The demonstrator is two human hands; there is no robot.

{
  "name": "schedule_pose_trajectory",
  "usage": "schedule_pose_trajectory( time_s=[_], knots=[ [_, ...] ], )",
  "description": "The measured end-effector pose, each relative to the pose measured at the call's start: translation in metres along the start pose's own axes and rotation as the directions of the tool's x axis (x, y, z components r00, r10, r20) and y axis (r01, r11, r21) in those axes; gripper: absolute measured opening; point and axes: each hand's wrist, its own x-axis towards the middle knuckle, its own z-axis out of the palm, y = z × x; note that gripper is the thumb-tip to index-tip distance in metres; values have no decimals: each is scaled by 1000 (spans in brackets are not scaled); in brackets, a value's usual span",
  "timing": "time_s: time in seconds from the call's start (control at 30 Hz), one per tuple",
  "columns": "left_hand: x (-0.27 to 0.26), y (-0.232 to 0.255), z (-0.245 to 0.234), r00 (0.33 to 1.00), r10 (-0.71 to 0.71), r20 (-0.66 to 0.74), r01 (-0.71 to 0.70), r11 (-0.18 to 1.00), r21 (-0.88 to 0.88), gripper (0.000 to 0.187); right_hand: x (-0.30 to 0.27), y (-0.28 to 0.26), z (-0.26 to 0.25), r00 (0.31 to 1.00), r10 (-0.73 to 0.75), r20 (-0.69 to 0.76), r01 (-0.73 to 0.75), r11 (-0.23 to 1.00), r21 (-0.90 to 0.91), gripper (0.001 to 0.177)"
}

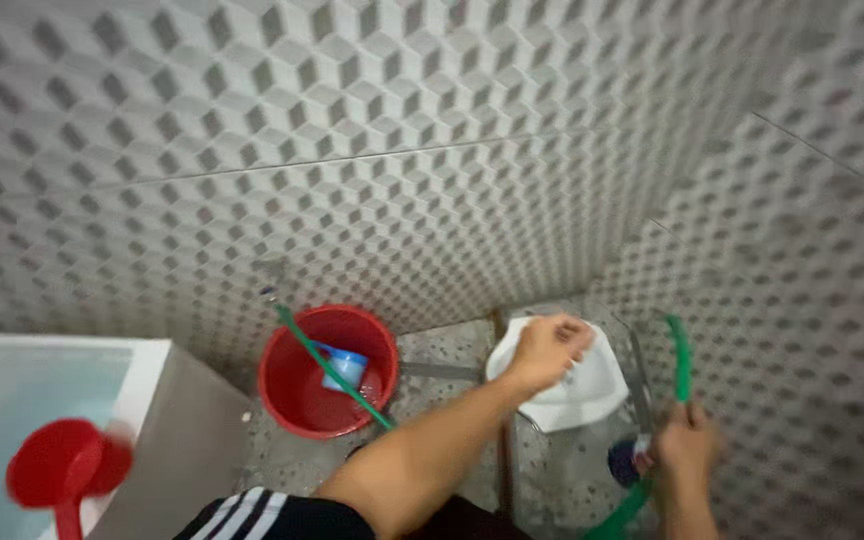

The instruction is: The person cleans a squat toilet by spraying water from a green hose, scrubbing the basin with a red brush, and rinsing the area. They also fill a red bucket with water from the hose.

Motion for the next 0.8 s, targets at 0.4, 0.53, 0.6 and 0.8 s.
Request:
schedule_pose_trajectory(
  time_s=[0.4,0.53,0.6,0.8],
  knots=[
    [-43,32,-16,990,-109,90,111,994,-21,86,65,15,11,992,-92,91,98,993,-61,24],
    [-46,26,-23,997,-49,57,50,999,-12,86,46,4,19,991,-85,104,91,994,-55,24],
    [-41,19,-27,998,-28,59,30,999,-36,83,30,1,22,994,-64,91,70,996,-57,23],
    [-34,-6,-34,984,-173,45,166,978,123,73,-9,-8,18,1000,13,-11,-14,991,-130,23]
  ],
)
